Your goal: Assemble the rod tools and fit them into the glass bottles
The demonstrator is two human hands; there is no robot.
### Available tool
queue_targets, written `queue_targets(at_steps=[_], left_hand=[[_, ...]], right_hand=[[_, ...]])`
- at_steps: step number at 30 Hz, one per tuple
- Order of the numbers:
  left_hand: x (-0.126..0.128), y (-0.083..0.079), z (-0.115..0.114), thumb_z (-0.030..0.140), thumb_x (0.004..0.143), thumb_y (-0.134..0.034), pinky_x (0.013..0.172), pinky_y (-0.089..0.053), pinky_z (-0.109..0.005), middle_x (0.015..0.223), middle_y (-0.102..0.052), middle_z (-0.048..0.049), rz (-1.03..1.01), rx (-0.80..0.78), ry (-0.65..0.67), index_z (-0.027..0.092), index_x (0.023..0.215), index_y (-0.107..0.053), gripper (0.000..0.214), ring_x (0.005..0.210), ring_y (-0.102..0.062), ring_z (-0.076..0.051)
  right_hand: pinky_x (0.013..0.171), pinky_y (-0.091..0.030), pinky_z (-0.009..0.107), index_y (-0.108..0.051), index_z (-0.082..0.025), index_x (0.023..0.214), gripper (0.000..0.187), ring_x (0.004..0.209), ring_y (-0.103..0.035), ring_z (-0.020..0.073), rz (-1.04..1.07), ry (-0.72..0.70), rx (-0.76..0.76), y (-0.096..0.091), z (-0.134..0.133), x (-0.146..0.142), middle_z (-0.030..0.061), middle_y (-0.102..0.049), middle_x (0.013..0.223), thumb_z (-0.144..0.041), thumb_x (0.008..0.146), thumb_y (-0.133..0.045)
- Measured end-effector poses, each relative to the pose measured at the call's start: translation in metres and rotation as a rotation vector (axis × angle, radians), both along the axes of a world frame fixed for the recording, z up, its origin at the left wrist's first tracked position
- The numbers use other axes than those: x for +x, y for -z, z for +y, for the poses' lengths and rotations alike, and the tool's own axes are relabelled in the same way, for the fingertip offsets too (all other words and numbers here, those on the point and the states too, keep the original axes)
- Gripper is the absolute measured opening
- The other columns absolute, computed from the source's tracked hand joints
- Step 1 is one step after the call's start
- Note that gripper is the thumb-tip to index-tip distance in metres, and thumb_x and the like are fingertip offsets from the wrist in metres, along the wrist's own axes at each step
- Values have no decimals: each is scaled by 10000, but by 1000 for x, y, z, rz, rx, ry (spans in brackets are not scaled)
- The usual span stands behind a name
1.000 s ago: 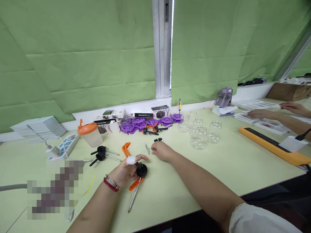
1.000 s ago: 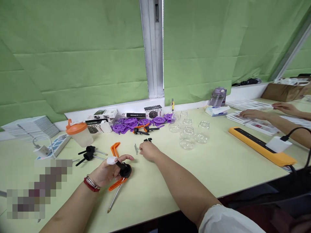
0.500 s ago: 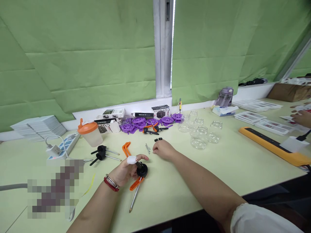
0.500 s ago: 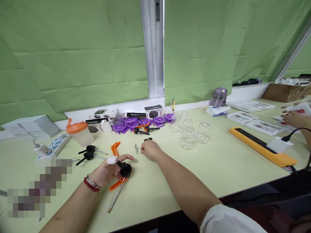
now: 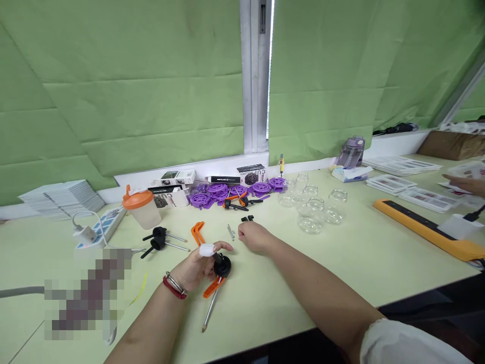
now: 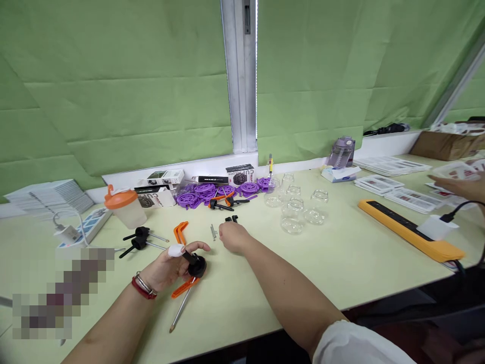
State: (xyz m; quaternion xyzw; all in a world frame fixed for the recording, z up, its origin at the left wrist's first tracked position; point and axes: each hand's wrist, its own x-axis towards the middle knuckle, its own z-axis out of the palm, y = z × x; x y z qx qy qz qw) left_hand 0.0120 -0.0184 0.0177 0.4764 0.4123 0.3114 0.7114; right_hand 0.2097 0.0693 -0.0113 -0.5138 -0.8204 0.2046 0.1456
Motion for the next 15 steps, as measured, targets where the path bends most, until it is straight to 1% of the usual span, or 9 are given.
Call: queue_targets(at_steps=[2,3,4,6,7,8,10,12,15], left_hand=[[0,0,0,539,647,-569,474,-273,-238,391,-291,51,-7,-11,9,158,1069,-618,571,506,-412,-151],[-1,1,1,533,640,-575,473,-265,-237,390,-291,53,-9,-15,11,161,1067,-617,567,503,-407,-149],[-1,1,1,526,635,-578,472,-260,-236,389,-290,55,-11,-17,14,165,1062,-617,561,496,-401,-144],[-2,3,1,521,631,-578,473,-259,-236,387,-300,59,-17,-22,17,174,1039,-623,537,470,-381,-129],[-3,5,2,523,627,-578,476,-262,-237,386,-310,61,-20,-27,13,180,1015,-627,520,455,-368,-121],[-3,6,2,528,623,-578,479,-268,-239,385,-322,62,-23,-33,3,187,989,-631,503,441,-355,-113],[-4,8,2,535,616,-580,485,-276,-240,382,-343,65,-23,-45,-27,196,964,-635,488,425,-332,-101],[-4,9,3,537,615,-590,486,-278,-239,381,-350,69,-17,-44,-40,195,980,-636,503,422,-322,-97],[-2,8,3,526,606,-619,479,-270,-235,409,-386,60,-22,-25,-10,175,996,-640,525,439,-337,-98]], right_hand=[[560,-349,216,-621,-151,770,68,664,-552,115,143,-24,-16,-5,-5,0,36,-644,768,-154,772,-553],[552,-364,212,-616,-150,779,63,625,-546,103,268,-46,-66,-7,-8,0,21,-633,740,-155,766,-554],[541,-381,211,-613,-147,786,59,582,-538,93,419,-75,-147,-10,-12,-1,7,-619,703,-160,756,-564],[515,-409,221,-617,-134,796,88,508,-519,84,706,-161,-360,-16,-19,-3,-15,-591,626,-195,736,-599],[504,-418,228,-625,-126,799,121,487,-514,84,798,-211,-457,-18,-22,-4,-19,-585,599,-225,729,-619],[496,-424,233,-636,-118,794,157,479,-515,86,859,-257,-530,-20,-26,-5,-18,-584,580,-256,719,-643],[495,-433,241,-661,-104,785,226,486,-528,93,921,-328,-616,-22,-31,-6,-9,-594,563,-304,687,-696],[511,-446,247,-680,-100,813,274,499,-545,97,945,-368,-657,-21,-34,-8,-4,-609,568,-320,659,-734],[533,-460,254,-688,-102,861,299,505,-553,97,926,-392,-666,-18,-35,-10,-3,-620,571,-307,652,-747]])
